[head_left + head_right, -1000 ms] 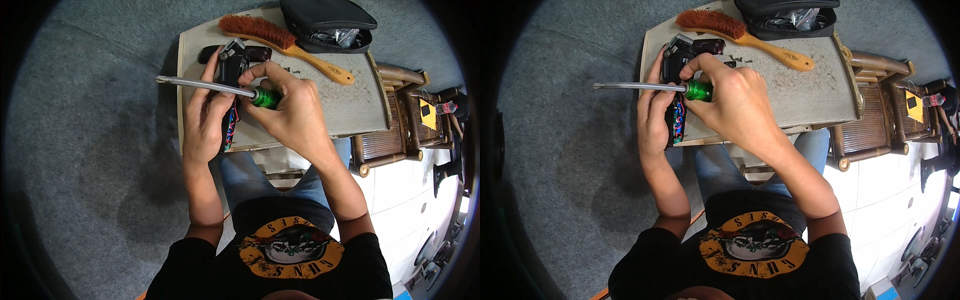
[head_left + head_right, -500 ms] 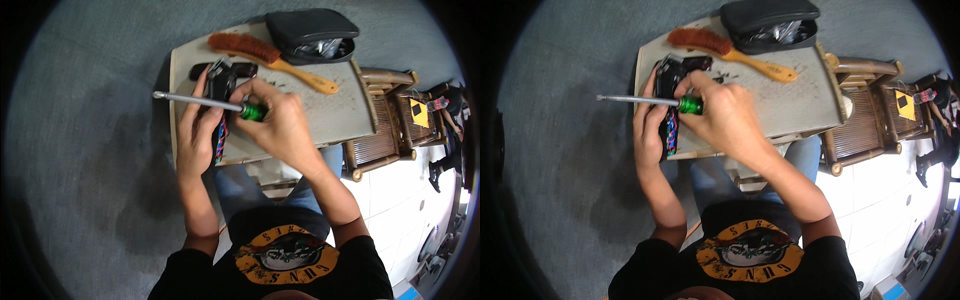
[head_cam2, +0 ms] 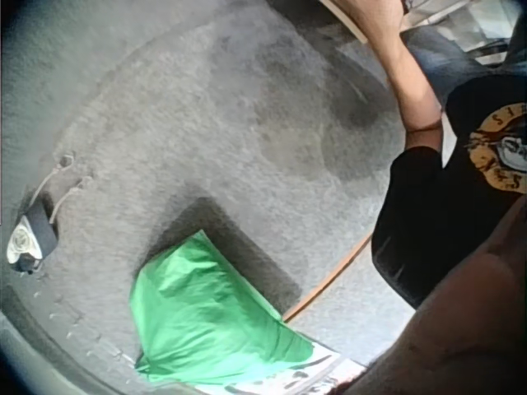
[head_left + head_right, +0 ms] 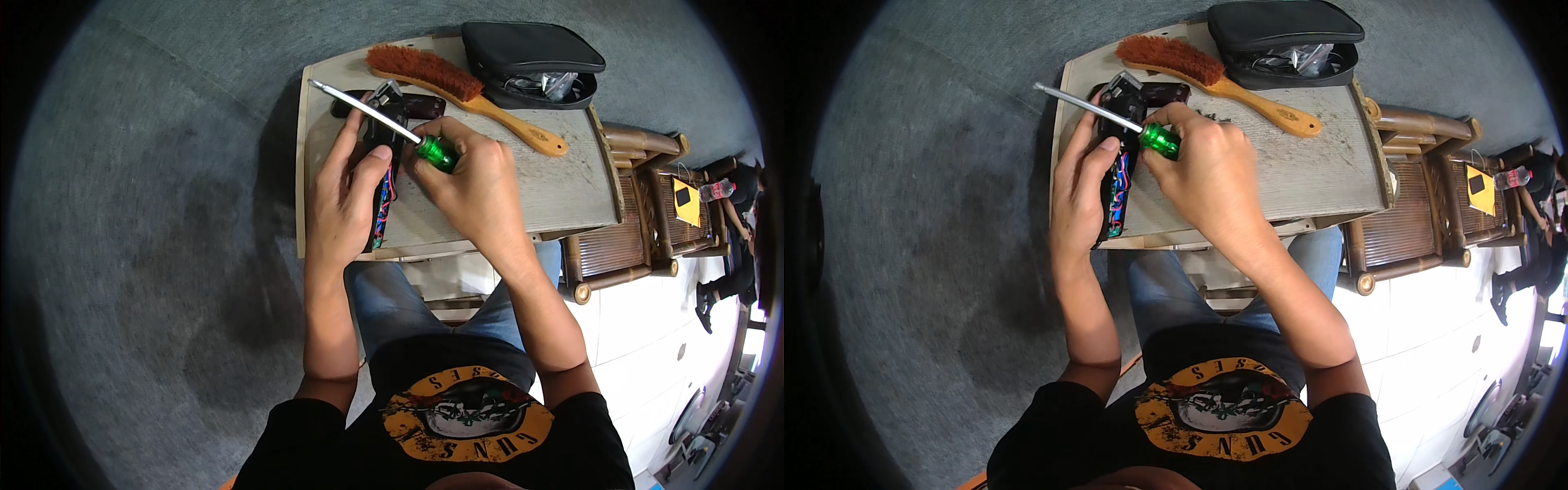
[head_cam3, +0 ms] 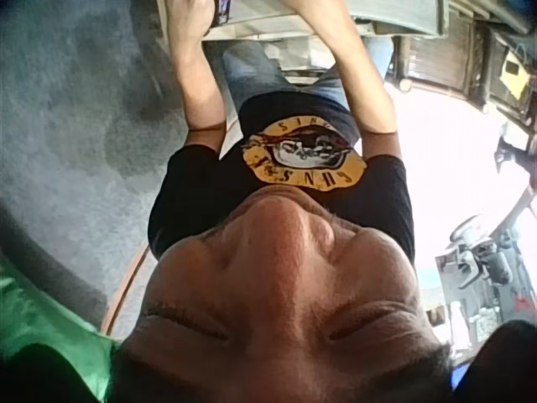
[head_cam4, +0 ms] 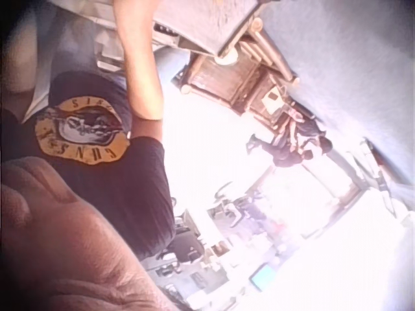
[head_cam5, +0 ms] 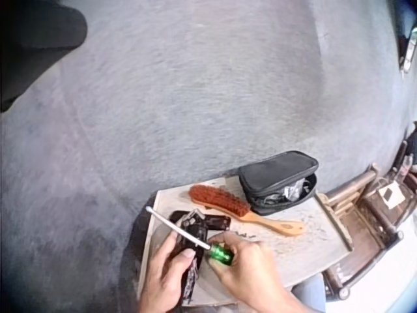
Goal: The person uses a screwdriver to remove several screws from a pair of hair clippers, then detaches the blade assembly and other internal components. They then use a brush to clean the individual parts.
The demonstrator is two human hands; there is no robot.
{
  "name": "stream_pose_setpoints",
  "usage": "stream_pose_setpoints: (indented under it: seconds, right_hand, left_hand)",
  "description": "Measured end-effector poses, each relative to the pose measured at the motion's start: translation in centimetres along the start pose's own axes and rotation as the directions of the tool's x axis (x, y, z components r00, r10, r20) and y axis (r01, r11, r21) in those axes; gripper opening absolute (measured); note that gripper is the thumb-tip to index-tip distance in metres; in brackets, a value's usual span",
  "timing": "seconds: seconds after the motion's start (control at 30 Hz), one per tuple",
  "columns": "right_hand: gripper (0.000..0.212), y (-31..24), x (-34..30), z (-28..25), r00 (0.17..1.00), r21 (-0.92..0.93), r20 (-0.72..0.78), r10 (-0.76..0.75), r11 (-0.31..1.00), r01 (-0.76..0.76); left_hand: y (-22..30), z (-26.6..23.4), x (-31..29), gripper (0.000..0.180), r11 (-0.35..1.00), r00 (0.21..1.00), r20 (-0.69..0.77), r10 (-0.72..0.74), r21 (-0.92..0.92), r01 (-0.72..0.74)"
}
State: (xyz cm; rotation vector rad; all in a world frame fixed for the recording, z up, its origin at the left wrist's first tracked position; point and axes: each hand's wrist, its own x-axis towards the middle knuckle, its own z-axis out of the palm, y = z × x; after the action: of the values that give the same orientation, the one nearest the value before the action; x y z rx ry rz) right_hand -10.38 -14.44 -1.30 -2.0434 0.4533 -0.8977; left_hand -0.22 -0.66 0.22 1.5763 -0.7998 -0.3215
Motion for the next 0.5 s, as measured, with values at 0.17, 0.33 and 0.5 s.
stream_pose_setpoints:
  seconds: [0.17,0.33,0.5]
  right_hand:
    - [0.014,0.2,0.2,-0.2,0.993,0.08,-0.103,0.049,0.996,-0.041]
    - [0.018,0.2,0.2,-0.7,0.964,0.391,-0.156,0.214,0.91,-0.138]
    - [0.016,0.6,-0.4,-2.0,0.997,-0.113,-0.075,0.027,0.993,-0.035]
  left_hand:
    - [-0.2,0.3,-0.1,0.057,0.996,0.998,-0.056,-0.019,-0.089,0.014]
    - [-0.3,-0.2,0.2,0.05,0.995,0.996,-0.071,-0.061,-0.078,0.055]
    - [-1.0,-0.6,0.2,0.051,0.981,0.997,-0.057,-0.055,-0.19,0.044]
